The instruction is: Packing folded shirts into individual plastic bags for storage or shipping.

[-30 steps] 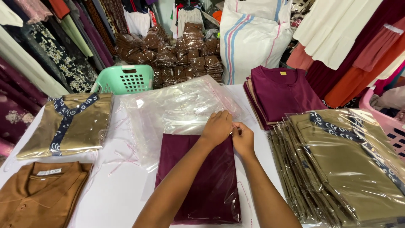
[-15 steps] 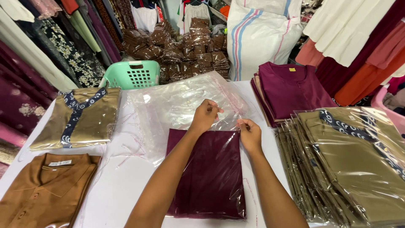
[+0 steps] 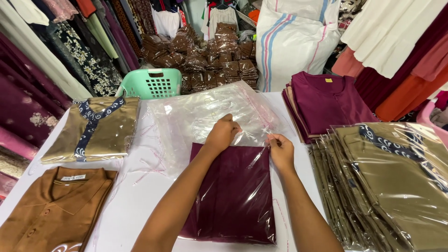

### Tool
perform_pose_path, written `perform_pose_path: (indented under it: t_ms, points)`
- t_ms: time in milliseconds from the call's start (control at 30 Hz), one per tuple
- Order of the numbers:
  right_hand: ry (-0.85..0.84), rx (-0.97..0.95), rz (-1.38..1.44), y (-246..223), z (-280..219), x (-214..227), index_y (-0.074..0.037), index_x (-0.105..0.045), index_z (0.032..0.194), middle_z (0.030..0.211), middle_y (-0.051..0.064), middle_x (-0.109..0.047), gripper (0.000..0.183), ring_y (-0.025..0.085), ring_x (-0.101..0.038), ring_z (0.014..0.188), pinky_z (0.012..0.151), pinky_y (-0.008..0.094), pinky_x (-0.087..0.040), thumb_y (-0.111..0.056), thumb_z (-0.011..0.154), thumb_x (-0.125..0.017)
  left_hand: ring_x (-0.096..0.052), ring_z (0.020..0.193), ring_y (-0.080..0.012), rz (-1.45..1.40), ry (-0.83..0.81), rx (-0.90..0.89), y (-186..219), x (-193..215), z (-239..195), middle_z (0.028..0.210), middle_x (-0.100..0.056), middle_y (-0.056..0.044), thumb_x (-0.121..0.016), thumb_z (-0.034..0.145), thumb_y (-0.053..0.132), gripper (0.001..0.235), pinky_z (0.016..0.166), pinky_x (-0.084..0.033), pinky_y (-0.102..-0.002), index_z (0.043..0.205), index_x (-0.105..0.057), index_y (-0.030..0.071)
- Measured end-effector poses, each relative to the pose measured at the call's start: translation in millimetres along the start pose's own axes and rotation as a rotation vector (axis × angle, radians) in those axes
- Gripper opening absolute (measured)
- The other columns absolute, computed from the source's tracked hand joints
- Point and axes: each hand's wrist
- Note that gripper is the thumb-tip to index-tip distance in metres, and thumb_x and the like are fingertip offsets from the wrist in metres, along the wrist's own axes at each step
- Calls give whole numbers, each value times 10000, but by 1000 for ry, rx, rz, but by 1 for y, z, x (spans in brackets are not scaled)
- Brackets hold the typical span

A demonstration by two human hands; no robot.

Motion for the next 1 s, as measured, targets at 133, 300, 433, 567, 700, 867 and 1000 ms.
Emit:
perform_pose_path:
  t_ms: [133, 300, 433, 567, 700, 867, 1000]
  points:
    - [-1, 0, -12, 3, 2, 0, -97, -815, 1092, 897, 83, -794, 180, 169, -704, 847, 809, 321, -554, -158, 1038, -655, -738, 776, -231, -292, 159, 267, -24, -6, 6, 858, -676, -80, -734, 928, 96, 50, 680, -621, -338, 943, -774, 71]
    - [-5, -7, -9, 1, 1, 0, -87, -810, 1104, 901, 79, -784, 185, 162, -691, 855, 812, 310, -542, -159, 1045, -650, -772, 712, -176, -903, 223, 625, -13, 25, -9, 1074, -753, -191, -640, 974, 90, 187, 713, -686, -281, 1119, -663, -26]
    - [-4, 0, -30, 10, 7, -1, -95, -813, 1094, 894, 69, -782, 188, 163, -702, 842, 798, 318, -547, -161, 1051, -642, -776, 813, -226, -1115, 243, 615, -15, 33, -13, 1013, -719, -260, -591, 1027, 68, 253, 812, -697, -322, 1183, -567, -130]
    - [12, -7, -15, 11, 7, -4, -104, -812, 1083, 893, 78, -776, 164, 164, -689, 842, 804, 319, -538, -156, 1047, -661, -770, 737, -180, -528, 165, 321, -42, 32, -23, 830, -688, -118, -683, 954, -6, 115, 710, -653, -307, 979, -787, 36]
    - [-2, 1, -7, 3, 3, -3, -88, -806, 1090, 895, 75, -762, 174, 161, -662, 840, 796, 305, -519, -143, 1058, -644, -755, 884, -397, -101, 29, 139, -86, 14, -22, 877, -637, -183, -782, 900, 35, 126, 806, -648, -456, 1016, -808, -7]
    - [-5, 8, -36, 9, 8, -1, -100, -806, 1087, 881, 60, -758, 171, 157, -661, 838, 789, 301, -518, -140, 1054, -644, -767, 851, -331, 93, 91, 174, -75, 42, -31, 879, -636, -118, -736, 963, 114, 91, 750, -665, -402, 1005, -783, 49]
    - [-9, 2, -64, 9, 9, 3, -114, -813, 1103, 904, 77, -769, 177, 164, -673, 857, 799, 323, -527, -162, 1062, -648, -745, 745, -270, -216, 223, 349, -82, 52, -29, 768, -658, -91, -766, 917, 118, 31, 677, -626, -365, 920, -797, 117]
Point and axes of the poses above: each hand's wrist, its own z-axis towards the middle knuckle, its own x-axis out of the back of the hand, y = z × x
